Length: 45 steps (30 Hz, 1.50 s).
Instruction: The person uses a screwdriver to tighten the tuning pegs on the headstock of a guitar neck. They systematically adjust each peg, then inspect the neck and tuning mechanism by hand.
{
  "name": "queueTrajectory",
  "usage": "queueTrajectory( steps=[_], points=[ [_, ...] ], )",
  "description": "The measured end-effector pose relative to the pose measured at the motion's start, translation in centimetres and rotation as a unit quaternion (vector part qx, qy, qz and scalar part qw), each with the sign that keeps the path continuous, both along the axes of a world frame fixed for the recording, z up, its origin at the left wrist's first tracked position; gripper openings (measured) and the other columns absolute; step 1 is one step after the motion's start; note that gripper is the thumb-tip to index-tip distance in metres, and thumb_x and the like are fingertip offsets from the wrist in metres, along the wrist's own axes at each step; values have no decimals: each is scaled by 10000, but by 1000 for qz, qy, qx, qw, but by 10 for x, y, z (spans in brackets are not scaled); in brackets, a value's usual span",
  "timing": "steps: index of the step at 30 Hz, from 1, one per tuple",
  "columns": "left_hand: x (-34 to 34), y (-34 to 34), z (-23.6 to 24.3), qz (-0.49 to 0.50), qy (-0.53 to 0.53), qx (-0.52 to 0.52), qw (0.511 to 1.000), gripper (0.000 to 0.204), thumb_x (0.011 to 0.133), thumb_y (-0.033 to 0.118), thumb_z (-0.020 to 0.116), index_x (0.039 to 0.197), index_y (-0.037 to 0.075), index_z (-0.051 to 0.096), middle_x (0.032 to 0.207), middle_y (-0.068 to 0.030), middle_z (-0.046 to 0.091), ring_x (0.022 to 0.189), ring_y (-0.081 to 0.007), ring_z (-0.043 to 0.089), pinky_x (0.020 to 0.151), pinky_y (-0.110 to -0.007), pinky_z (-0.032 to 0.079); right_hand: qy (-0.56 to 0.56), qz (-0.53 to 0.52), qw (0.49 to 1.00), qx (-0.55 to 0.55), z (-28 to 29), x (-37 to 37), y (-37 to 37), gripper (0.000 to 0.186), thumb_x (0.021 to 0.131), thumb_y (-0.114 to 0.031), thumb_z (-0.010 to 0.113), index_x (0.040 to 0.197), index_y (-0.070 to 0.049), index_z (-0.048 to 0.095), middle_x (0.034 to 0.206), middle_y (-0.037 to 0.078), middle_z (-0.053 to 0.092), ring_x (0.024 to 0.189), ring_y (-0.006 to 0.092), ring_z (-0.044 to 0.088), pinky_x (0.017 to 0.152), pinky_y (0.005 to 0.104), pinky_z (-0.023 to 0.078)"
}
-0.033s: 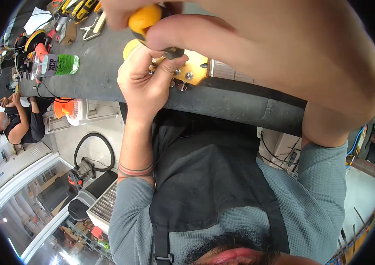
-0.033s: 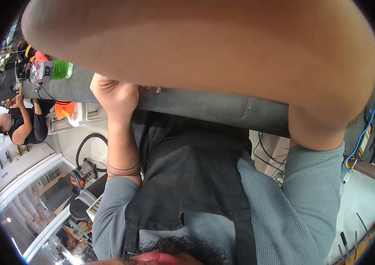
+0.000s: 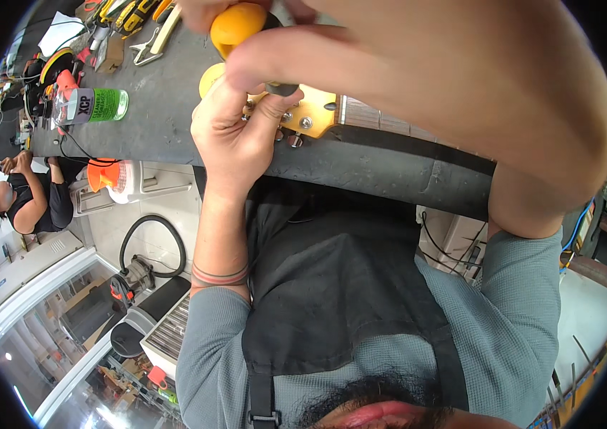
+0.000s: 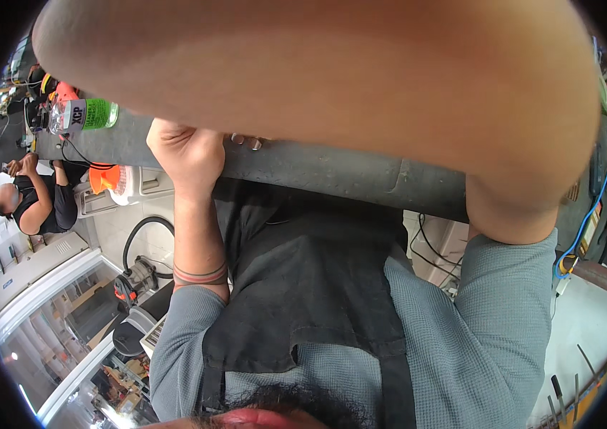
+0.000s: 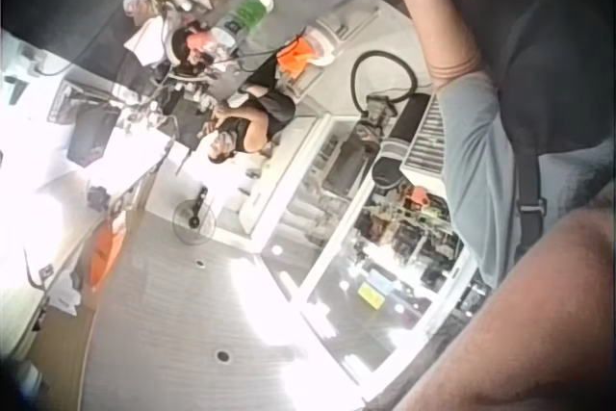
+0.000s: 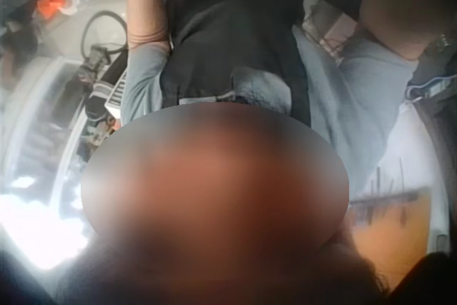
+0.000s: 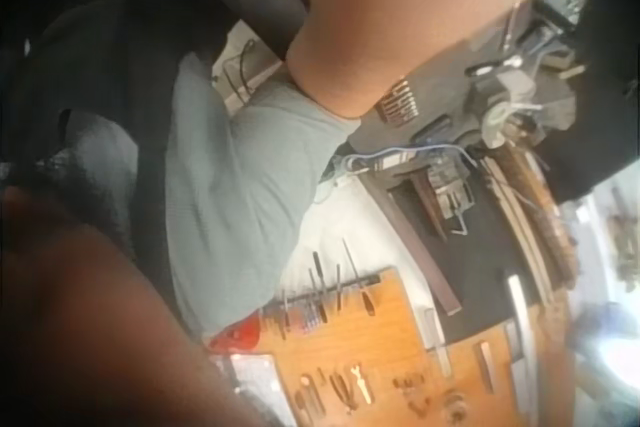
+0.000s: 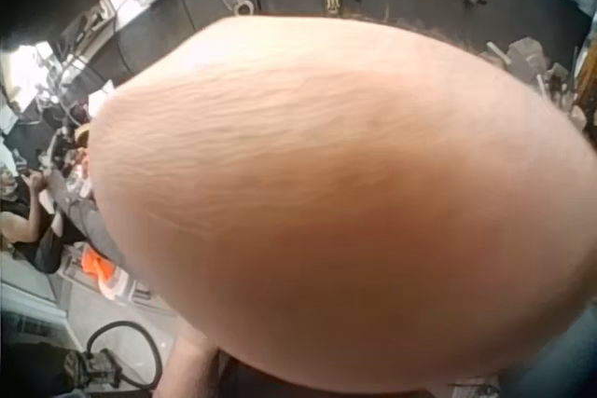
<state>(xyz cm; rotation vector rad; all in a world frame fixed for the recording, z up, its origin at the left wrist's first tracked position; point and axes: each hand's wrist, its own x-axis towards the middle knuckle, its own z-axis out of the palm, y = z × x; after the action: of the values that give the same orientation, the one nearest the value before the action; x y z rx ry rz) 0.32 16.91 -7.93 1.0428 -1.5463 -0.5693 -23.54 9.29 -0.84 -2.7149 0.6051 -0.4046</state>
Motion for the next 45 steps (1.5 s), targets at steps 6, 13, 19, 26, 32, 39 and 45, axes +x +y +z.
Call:
queueTrajectory(
  steps=[6,13,19,26,32,39,45],
  points=[
    [3,2,-4,4,7,37,999,42,1025,27,849,1033,-9,828,864,-30,800,729,-78,680,654,-255,530,-18,11,1000,-8,-6,32,-6,316,973,-24,759,1283,-38,700,1143,104,723,1086,236,721,974,383,580],
    [0,-4,1,-17,-19,-31,999,43,1047,8,817,1023,-28,811,857,-28,797,722,-84,692,647,-250,533,36,-7,999,11,7,-30,5,315,973,-25,760,1282,-39,701,1139,104,723,1082,237,722,971,383,581],
    [8,2,-10,-19,1,31,999,65,1026,-10,825,1081,-38,805,943,-70,828,821,-134,759,734,-293,596,-10,9,1000,0,-1,23,0,314,973,-26,760,1280,-40,701,1137,104,723,1078,238,723,968,383,582],
    [9,8,-9,16,23,44,999,218,971,-52,857,1177,-68,786,1098,-107,822,972,-146,759,850,-302,612,1,20,1000,-1,-1,23,-1,312,973,-27,761,1279,-41,702,1133,103,723,1075,238,724,964,384,583],
    [3,2,-2,27,-30,-31,999,165,953,-52,861,1110,-52,809,1043,-88,831,936,-124,749,812,-279,588,18,6,1000,8,1,-4,3,311,973,-28,762,1278,-42,702,1131,103,724,1071,239,725,961,384,584],
    [18,8,-11,14,-37,23,999,53,976,-21,863,1005,-36,822,890,-41,827,801,-119,741,740,-280,572,-13,18,1000,2,-9,41,-1,310,973,-29,763,1276,-43,703,1127,103,724,1067,239,726,957,385,585],
    [10,3,-2,10,-46,-12,999,46,1009,-24,835,989,-39,796,910,-66,838,803,-111,747,698,-267,570,18,13,1000,3,1,5,5,309,973,-30,764,1275,-44,704,1125,102,724,1064,240,727,954,385,586]
  ],
)
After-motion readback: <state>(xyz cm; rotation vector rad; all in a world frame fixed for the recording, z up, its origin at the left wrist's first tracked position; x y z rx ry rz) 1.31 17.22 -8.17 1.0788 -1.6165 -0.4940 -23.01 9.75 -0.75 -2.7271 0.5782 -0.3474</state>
